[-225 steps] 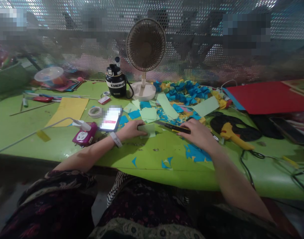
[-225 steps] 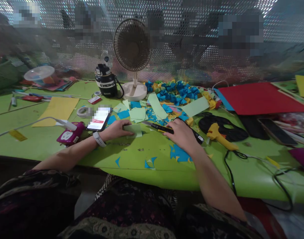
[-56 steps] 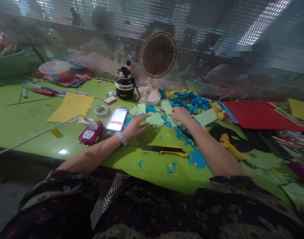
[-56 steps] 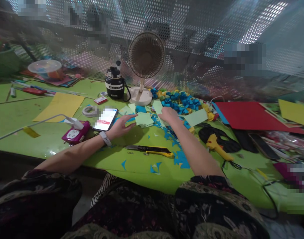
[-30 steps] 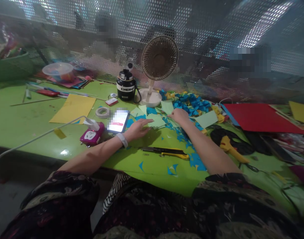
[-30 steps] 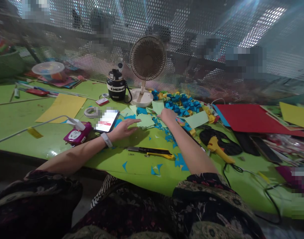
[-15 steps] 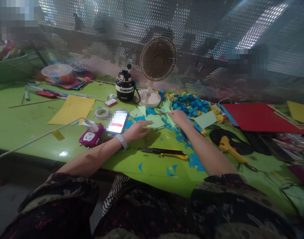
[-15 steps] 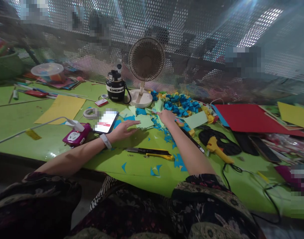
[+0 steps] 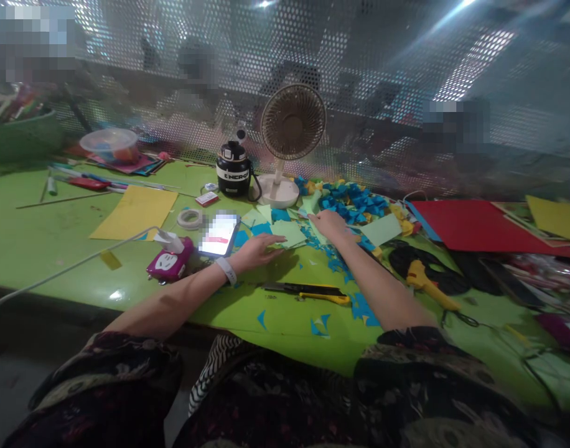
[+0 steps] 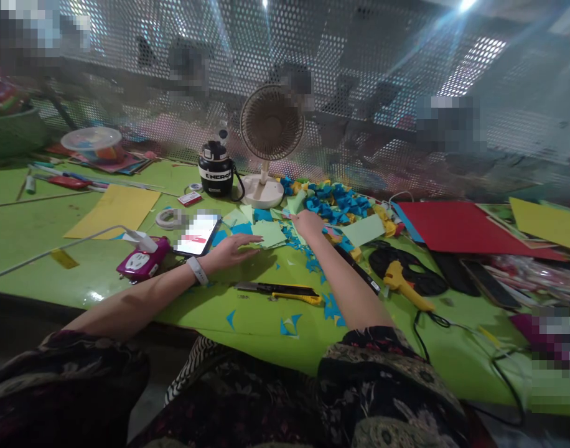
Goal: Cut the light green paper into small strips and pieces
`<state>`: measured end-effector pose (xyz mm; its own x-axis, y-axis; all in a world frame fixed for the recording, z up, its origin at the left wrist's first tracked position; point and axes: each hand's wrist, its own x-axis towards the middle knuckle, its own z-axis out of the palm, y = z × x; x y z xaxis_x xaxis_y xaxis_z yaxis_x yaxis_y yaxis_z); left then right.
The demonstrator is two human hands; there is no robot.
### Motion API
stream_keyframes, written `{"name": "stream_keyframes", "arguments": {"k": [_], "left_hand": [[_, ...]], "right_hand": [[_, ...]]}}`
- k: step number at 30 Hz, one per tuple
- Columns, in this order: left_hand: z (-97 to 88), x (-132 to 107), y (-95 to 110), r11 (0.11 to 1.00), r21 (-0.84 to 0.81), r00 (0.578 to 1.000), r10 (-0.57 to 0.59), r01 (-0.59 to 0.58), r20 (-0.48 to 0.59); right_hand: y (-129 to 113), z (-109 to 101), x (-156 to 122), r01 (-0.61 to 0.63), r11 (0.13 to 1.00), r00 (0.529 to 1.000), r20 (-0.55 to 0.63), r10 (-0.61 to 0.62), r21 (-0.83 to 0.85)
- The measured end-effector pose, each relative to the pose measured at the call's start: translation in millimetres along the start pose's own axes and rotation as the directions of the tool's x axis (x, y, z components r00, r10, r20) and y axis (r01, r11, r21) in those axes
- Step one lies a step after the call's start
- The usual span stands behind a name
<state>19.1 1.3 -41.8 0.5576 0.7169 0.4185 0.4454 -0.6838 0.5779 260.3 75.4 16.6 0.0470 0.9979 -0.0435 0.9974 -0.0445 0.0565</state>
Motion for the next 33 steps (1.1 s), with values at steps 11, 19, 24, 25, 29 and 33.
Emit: {"name": "stream_keyframes", "arguments": {"k": [11,19,24,25,29,33], "left_hand": [[2.1,-0.1,0.2,0.999,-0.014,0.999,-0.031,0.032,0.016],[2.2,-2.0,0.7,0.987,-0.106,0.986,-0.107,0.120,0.124],[-0.5,-1.2,5.0,0.984,-0.120,0.982,-0.114,0.132,0.148],[-0.6,-1.1,5.3,0.984,-0.118,0.982,-0.112,0.131,0.152],[-0.6,-1.5,5.4,0.989,-0.098,0.984,-0.098,0.113,0.146],[-1.7,-2.0,5.3,0.987,-0.111,0.986,-0.096,0.112,0.134]], "right_hand": [[-9.6,7.7,6.4,-0.055,0.998,0.995,-0.080,0.053,-0.018],[-17.7,14.9,7.3,0.021,0.999,0.997,-0.068,-0.024,-0.043],[-17.1,15.9,8.0,0.006,1.000,1.000,-0.029,-0.006,-0.023],[-16.1,15.5,8.0,0.009,1.000,1.000,-0.025,-0.009,-0.019],[-12.3,11.8,6.0,0.031,0.999,0.999,-0.016,-0.031,-0.013],[-9.5,-0.9,0.6,-0.009,1.000,0.999,-0.049,0.008,-0.022]]}}
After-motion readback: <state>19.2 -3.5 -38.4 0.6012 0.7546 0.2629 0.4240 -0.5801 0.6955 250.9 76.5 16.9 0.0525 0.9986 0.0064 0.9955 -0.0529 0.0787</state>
